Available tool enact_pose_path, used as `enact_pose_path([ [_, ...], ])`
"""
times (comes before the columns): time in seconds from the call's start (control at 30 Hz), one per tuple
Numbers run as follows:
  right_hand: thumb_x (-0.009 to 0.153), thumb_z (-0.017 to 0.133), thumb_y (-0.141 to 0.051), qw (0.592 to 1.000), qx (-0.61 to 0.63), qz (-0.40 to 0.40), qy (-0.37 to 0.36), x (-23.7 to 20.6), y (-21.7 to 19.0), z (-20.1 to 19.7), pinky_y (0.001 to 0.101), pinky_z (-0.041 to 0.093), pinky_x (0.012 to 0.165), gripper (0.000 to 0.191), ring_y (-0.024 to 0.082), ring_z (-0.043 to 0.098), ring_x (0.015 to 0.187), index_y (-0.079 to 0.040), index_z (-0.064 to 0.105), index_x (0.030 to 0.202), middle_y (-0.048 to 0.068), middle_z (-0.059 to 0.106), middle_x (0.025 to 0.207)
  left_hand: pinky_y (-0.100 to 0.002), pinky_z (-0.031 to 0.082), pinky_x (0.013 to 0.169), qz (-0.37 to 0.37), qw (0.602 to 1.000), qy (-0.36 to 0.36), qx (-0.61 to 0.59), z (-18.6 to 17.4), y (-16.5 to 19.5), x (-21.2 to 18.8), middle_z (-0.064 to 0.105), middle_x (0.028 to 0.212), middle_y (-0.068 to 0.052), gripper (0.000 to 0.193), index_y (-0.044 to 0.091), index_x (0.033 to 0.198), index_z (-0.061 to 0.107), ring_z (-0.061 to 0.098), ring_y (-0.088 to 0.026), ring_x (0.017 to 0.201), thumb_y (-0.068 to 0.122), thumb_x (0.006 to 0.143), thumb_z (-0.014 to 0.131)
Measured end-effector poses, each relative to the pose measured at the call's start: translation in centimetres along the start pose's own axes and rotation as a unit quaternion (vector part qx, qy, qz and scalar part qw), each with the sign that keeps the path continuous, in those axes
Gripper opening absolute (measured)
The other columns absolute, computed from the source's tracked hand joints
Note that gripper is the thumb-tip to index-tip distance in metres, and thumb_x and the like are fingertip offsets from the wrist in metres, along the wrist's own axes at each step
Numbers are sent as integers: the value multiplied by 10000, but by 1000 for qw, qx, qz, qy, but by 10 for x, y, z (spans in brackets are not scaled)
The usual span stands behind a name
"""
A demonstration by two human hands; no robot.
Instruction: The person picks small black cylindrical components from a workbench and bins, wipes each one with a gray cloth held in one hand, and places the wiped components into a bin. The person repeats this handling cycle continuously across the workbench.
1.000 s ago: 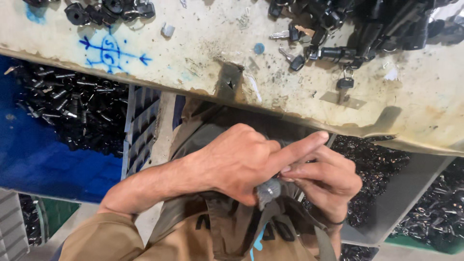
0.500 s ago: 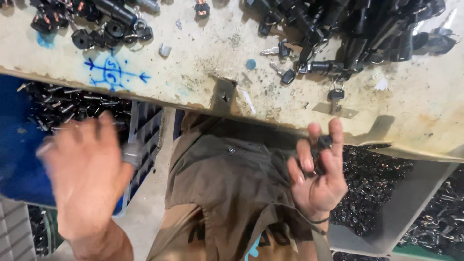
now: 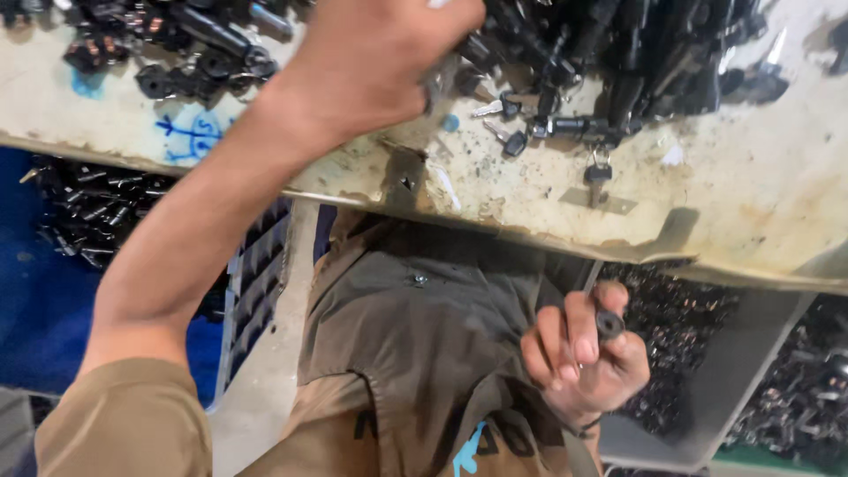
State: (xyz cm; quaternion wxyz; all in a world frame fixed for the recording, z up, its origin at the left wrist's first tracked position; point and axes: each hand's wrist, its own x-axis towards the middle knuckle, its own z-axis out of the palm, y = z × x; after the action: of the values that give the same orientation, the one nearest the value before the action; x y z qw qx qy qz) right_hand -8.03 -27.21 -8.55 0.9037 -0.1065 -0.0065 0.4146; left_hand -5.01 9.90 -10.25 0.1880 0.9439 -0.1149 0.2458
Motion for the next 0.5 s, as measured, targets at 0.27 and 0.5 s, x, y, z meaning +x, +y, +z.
enact_pose_path([
  [0.27, 1024, 534, -126, 983, 55, 36, 171, -8, -5, -22, 317, 434, 630, 211, 191, 501, 803, -108, 595, 1224, 81, 558, 1026, -417, 516, 792, -209, 764, 109, -600, -46, 115, -9, 680, 1027, -117, 337, 44, 1194, 622, 683, -315, 947, 18, 890, 765],
  [0.5, 1066, 505, -148, 988, -71, 46, 128, 5, -22, -12, 277, 463, 625, 191, 147, 505, 782, -120, 591, 1235, 49, 559, 987, -412, 523, 783, -43, 761, 49, -646, -76, 178, -29, 684, 1014, -110, 393, 53, 1233, 591, 693, -314, 935, 61, 883, 770],
])
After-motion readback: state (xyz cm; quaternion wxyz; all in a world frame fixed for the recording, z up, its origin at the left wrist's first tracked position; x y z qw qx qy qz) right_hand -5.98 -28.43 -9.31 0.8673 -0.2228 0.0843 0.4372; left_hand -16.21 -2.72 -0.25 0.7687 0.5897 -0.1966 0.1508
